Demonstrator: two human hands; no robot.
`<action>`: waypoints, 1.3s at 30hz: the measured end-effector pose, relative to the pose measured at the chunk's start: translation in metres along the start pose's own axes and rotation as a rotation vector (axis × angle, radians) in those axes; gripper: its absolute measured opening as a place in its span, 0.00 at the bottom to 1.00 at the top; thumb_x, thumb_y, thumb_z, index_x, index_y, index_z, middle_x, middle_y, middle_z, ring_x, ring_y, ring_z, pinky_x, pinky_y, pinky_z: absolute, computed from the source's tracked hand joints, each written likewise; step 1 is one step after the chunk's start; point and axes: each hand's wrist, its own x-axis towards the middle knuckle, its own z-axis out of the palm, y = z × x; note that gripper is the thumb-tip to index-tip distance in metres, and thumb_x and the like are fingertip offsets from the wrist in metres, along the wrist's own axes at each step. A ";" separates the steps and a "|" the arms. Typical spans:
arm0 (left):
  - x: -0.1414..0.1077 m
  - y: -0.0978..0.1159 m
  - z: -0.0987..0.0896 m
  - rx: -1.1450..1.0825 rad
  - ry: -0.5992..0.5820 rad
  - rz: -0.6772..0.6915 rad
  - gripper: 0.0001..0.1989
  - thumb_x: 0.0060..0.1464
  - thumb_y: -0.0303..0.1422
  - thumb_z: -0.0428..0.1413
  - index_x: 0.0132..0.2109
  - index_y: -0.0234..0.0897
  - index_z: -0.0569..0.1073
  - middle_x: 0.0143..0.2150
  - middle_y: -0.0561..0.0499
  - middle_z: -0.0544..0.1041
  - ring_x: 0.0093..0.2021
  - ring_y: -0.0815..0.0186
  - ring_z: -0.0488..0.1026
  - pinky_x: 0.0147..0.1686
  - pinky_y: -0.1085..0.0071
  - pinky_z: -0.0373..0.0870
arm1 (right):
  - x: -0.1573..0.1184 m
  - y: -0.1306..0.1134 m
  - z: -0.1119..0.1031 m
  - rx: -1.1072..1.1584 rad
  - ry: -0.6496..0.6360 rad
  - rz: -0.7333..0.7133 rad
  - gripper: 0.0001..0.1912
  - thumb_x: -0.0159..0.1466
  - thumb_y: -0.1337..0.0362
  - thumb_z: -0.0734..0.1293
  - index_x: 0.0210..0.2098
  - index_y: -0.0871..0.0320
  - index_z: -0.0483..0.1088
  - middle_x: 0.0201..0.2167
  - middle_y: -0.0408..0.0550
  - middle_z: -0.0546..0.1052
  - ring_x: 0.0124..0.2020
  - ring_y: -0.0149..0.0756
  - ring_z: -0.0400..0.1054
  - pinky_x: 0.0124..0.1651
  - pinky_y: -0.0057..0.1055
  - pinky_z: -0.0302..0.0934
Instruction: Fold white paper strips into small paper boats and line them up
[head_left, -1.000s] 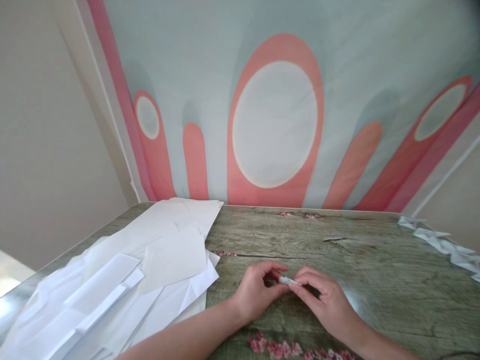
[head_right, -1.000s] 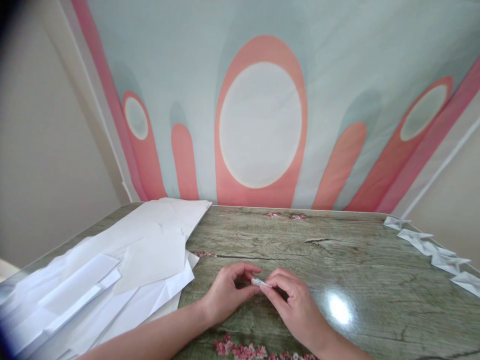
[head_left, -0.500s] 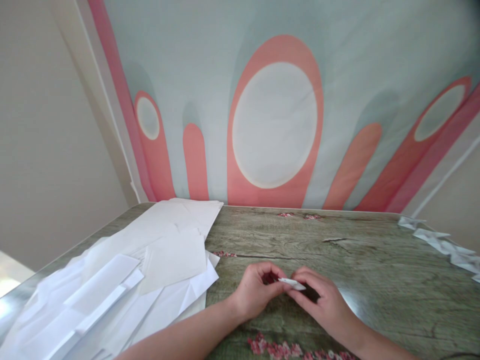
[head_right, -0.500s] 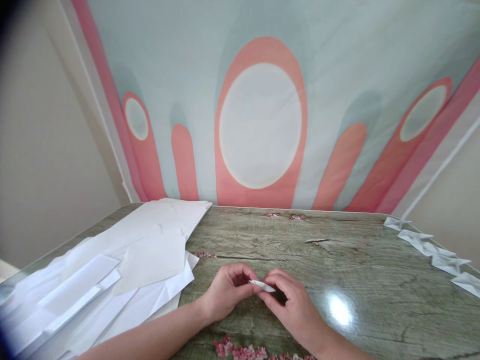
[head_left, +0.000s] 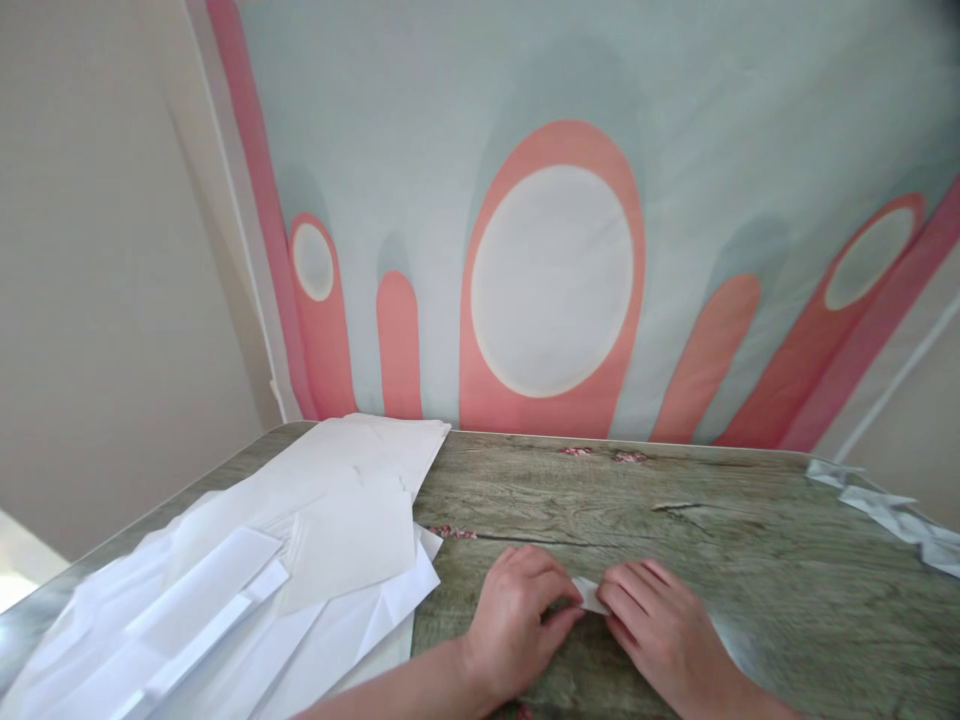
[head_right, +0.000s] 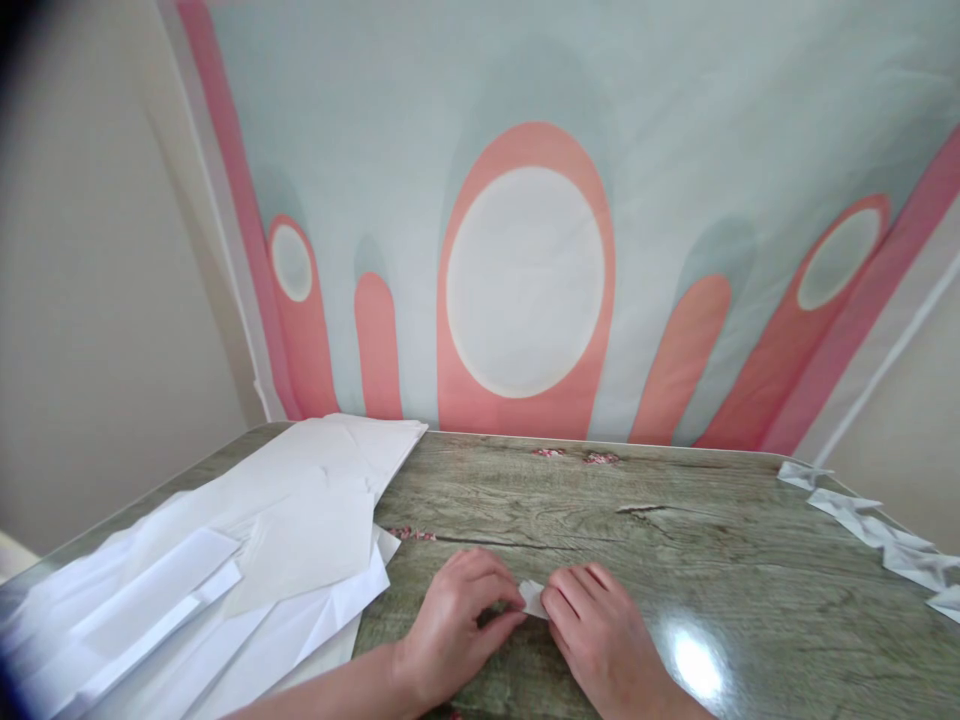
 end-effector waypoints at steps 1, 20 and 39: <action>0.000 -0.001 0.000 0.032 -0.012 0.000 0.03 0.49 0.28 0.59 0.34 0.40 0.74 0.34 0.52 0.75 0.38 0.63 0.69 0.40 0.69 0.61 | 0.001 -0.001 0.000 -0.016 -0.009 -0.003 0.10 0.59 0.76 0.57 0.27 0.57 0.64 0.26 0.45 0.68 0.30 0.37 0.62 0.35 0.35 0.52; 0.006 -0.006 -0.007 0.142 -0.192 -0.030 0.04 0.54 0.31 0.55 0.34 0.40 0.76 0.34 0.52 0.75 0.38 0.64 0.69 0.40 0.70 0.62 | 0.003 0.005 -0.008 0.317 -0.185 0.128 0.10 0.65 0.64 0.58 0.34 0.52 0.71 0.31 0.44 0.70 0.34 0.34 0.65 0.37 0.31 0.58; 0.010 -0.013 0.006 0.113 -0.073 -0.243 0.02 0.48 0.33 0.58 0.30 0.41 0.76 0.33 0.52 0.70 0.41 0.61 0.65 0.45 0.62 0.56 | 0.017 0.016 -0.002 0.537 -0.291 0.469 0.12 0.61 0.60 0.61 0.23 0.56 0.70 0.25 0.44 0.71 0.28 0.34 0.66 0.32 0.30 0.57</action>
